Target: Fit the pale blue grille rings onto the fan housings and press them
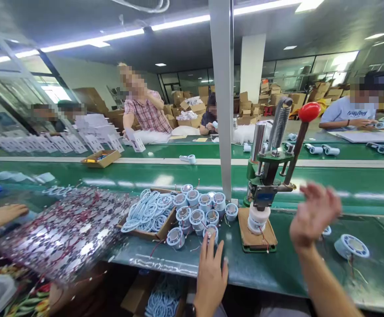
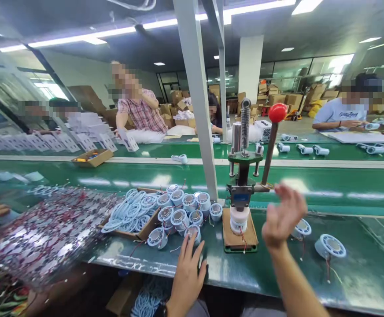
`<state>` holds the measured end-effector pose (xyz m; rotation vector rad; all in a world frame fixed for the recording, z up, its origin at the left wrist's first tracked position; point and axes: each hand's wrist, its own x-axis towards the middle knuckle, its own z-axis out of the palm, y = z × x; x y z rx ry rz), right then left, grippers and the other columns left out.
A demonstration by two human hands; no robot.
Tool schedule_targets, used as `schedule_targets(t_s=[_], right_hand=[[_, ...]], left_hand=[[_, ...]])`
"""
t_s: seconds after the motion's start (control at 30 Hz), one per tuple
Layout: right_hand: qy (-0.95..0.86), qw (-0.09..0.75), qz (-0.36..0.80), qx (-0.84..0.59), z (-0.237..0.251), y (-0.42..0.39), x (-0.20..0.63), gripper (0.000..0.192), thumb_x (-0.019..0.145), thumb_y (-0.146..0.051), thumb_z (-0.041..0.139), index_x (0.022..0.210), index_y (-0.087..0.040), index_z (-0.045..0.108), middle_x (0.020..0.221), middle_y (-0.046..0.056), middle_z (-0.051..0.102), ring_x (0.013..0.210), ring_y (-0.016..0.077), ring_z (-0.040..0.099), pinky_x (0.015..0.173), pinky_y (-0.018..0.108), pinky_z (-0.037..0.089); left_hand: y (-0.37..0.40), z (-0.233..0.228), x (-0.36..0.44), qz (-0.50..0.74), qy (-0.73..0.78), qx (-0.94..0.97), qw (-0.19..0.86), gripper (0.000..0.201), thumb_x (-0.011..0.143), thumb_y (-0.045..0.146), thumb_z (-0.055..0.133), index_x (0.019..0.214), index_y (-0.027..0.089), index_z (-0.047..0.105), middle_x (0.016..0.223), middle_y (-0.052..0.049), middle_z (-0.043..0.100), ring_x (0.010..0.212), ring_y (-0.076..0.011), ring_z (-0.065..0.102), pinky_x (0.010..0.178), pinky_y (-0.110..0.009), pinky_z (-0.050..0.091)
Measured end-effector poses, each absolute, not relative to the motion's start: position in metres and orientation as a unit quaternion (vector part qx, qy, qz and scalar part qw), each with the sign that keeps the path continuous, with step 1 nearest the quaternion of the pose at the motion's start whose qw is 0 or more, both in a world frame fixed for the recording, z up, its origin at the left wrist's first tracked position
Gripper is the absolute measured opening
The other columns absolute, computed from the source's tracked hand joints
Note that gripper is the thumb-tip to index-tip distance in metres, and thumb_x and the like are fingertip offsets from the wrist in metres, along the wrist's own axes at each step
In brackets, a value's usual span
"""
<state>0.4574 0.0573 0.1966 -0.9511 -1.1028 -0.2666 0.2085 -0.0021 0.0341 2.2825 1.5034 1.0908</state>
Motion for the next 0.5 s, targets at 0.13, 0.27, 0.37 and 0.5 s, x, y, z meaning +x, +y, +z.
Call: schedule_targets(t_s=[0.13, 0.27, 0.37, 0.5], right_hand=[[-0.513, 0.684, -0.001, -0.518, 0.088, 0.04, 0.436, 0.078, 0.078, -0.039, 0.071, 0.146, -0.021, 0.035, 0.12, 0.015, 0.063, 0.104, 0.0286, 0.069, 0.085, 0.046, 0.058], [-0.463, 0.663, 0.1, -0.579, 0.052, 0.046, 0.423, 0.092, 0.072, -0.041, 0.08, 0.149, -0.016, 0.035, 0.114, 0.015, 0.066, 0.105, 0.0301, 0.068, 0.096, 0.051, 0.053], [-0.402, 0.701, 0.094, -0.581, 0.049, 0.052, 0.417, 0.101, 0.068, -0.047, 0.082, 0.15, -0.015, 0.033, 0.125, 0.017, 0.062, 0.118, 0.0343, 0.062, 0.105, 0.058, 0.045], [-0.443, 0.63, -0.038, -0.637, 0.058, 0.043, 0.443, 0.086, 0.076, -0.06, 0.07, 0.144, -0.013, 0.049, 0.127, 0.023, 0.06, 0.125, 0.0442, 0.056, 0.105, 0.066, 0.041]], left_hand=[[-0.017, 0.035, 0.208, 0.318, 0.503, 0.798, 0.096, 0.049, 0.084, 0.005, 0.053, 0.13, 0.018, 0.065, 0.161, -0.019, 0.037, 0.149, -0.0454, 0.03, 0.106, -0.07, 0.046], [-0.03, 0.067, 0.239, 0.271, 0.521, 0.791, 0.173, 0.057, 0.078, 0.007, 0.062, 0.135, 0.013, 0.063, 0.16, -0.026, 0.035, 0.145, -0.0482, 0.037, 0.108, -0.069, 0.044], [-0.029, 0.094, 0.252, 0.296, 0.48, 0.804, 0.189, 0.058, 0.076, 0.013, 0.067, 0.134, 0.014, 0.062, 0.155, -0.024, 0.043, 0.137, -0.0437, 0.048, 0.106, -0.06, 0.05], [0.009, 0.131, 0.204, 0.398, 0.473, 0.786, 0.015, 0.03, 0.089, 0.018, 0.052, 0.111, 0.023, 0.071, 0.119, -0.01, 0.071, 0.112, -0.0242, 0.066, 0.099, -0.039, 0.057]])
